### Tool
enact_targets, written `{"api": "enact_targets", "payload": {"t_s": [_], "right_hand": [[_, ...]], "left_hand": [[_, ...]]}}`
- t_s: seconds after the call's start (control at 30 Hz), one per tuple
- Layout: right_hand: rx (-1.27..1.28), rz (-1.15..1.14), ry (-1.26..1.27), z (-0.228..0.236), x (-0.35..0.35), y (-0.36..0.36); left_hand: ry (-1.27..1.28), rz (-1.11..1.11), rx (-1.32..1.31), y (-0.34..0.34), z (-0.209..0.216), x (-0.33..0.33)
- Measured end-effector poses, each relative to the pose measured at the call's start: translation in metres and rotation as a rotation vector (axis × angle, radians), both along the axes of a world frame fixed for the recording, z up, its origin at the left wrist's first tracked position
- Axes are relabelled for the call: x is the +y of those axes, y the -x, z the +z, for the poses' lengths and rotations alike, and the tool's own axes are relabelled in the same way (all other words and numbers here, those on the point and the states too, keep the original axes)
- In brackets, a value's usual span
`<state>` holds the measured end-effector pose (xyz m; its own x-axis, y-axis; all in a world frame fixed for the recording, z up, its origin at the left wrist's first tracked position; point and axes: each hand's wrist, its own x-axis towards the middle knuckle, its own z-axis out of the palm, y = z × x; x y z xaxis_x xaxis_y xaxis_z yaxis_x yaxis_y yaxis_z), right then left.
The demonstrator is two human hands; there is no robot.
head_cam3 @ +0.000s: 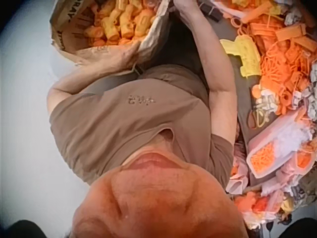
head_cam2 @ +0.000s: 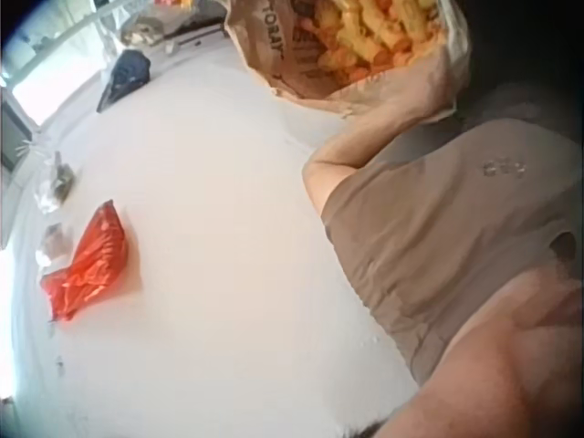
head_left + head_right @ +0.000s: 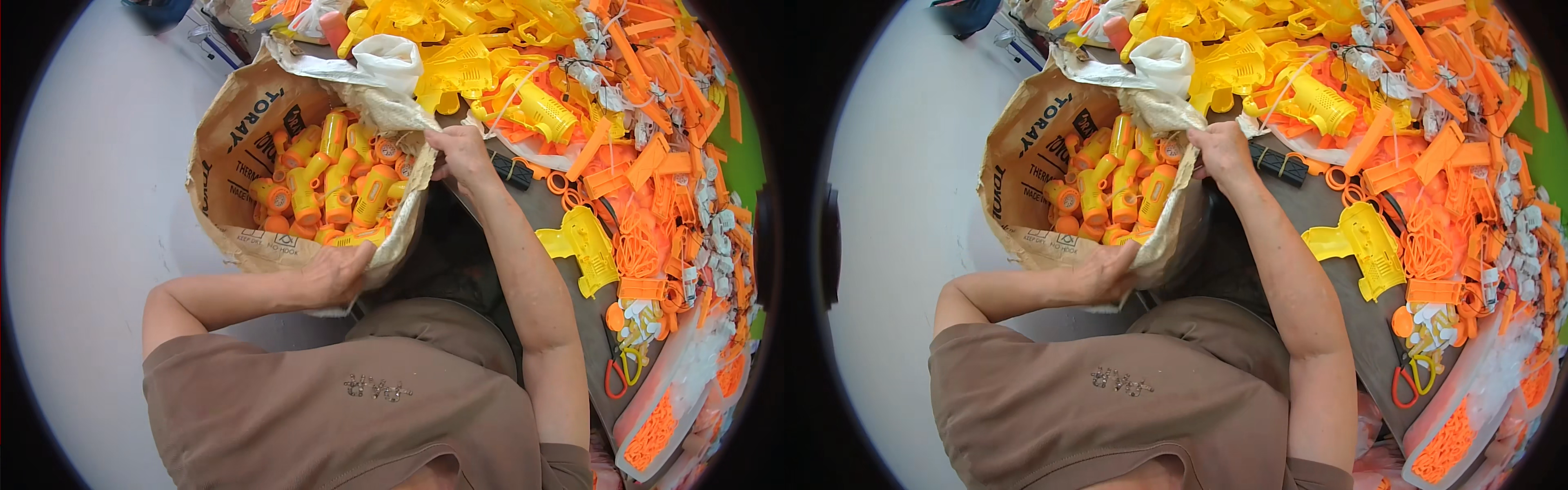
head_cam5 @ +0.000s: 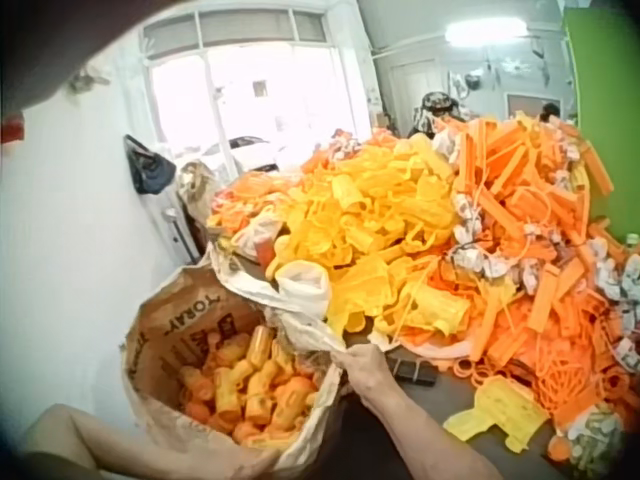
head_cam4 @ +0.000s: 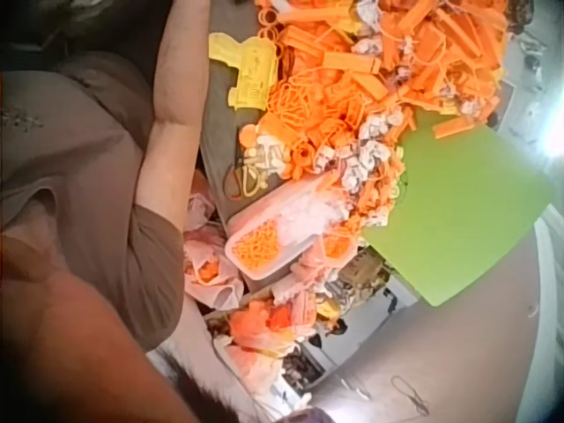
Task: Assembling plastic toy guns and packing various toy components into bags.
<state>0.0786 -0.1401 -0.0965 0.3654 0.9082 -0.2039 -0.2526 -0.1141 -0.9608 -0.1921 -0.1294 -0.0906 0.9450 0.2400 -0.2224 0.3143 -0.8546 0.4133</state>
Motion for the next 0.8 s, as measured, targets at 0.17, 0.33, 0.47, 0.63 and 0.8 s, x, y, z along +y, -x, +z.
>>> {"api": "enact_targets", "payload": {"t_s": [0.17,0.33,0.47,0.63,0.8], "right_hand": [[0.159,-0.018,-0.054,-0.006,-0.002,0.000],[-0.011,0.030,-0.088,-0.010,-0.004,0.001],[-0.163,0.115,-0.002,0.001,-0.012,-0.003],[-0.418,0.067,-0.021,0.005,-0.017,-0.001],[-0.978,0.154,-0.073,0.010,-0.024,-0.008]], "left_hand": [[-0.152,-0.131,-0.176,0.026,-0.005,0.003],[0.338,0.008,-0.038,0.001,0.017,0.020],[-0.390,0.302,-0.497,-0.043,0.013,0.167],[-0.810,0.661,-0.339,-0.077,0.028,0.282],[-1.232,0.382,-0.370,-0.101,0.031,0.336]]}}
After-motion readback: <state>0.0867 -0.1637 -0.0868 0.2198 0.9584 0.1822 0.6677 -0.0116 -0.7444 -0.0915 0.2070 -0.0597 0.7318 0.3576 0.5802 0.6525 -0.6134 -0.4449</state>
